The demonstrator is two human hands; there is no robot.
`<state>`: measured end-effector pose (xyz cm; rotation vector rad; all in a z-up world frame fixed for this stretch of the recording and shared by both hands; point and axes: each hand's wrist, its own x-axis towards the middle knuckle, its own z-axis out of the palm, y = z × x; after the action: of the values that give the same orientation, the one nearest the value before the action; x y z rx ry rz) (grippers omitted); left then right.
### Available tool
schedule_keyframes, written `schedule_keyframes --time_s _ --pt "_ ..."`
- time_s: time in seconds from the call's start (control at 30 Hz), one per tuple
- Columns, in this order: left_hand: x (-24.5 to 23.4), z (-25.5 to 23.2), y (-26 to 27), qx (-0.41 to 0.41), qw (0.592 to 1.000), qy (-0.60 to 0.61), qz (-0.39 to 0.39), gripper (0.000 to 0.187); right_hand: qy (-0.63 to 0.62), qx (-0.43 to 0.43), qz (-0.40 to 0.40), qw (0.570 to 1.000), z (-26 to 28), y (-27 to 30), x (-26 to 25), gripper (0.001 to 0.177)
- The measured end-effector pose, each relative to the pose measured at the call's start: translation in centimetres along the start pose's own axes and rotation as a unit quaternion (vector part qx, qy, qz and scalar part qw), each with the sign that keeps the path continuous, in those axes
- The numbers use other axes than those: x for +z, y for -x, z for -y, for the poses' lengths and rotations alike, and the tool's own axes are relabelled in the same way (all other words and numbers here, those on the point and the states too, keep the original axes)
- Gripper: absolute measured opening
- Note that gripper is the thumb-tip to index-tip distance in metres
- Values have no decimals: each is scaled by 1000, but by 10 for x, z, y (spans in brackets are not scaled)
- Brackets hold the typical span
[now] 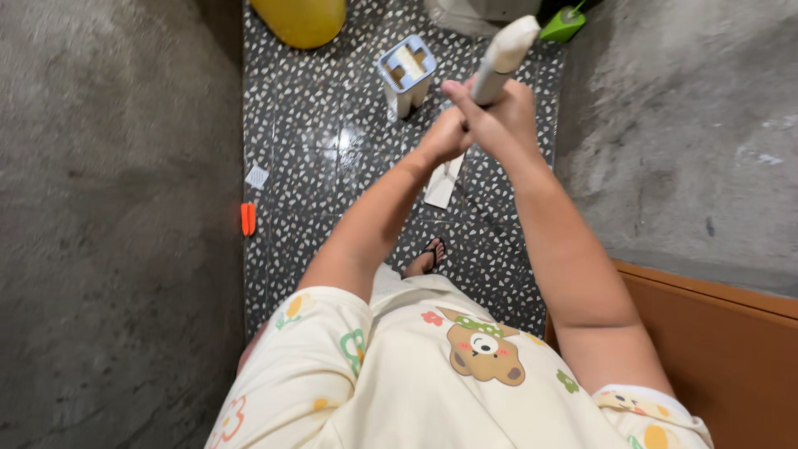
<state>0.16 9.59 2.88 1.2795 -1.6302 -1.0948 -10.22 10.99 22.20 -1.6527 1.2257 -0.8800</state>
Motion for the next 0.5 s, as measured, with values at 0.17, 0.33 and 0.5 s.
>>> schedule_keyframes --time_s 0.17,0.33,0.5 --pt "-67 10 52 63 996 30 -59 29 -15 -90 42 995 9 1 61 29" --pt "-126 -2 80 -119 774 607 -137 46 -62 -134 63 987 32 9 132 34" --pt "-179 4 130 -15 982 152 -110 44 -68 -160 81 981 51 28 182 36"
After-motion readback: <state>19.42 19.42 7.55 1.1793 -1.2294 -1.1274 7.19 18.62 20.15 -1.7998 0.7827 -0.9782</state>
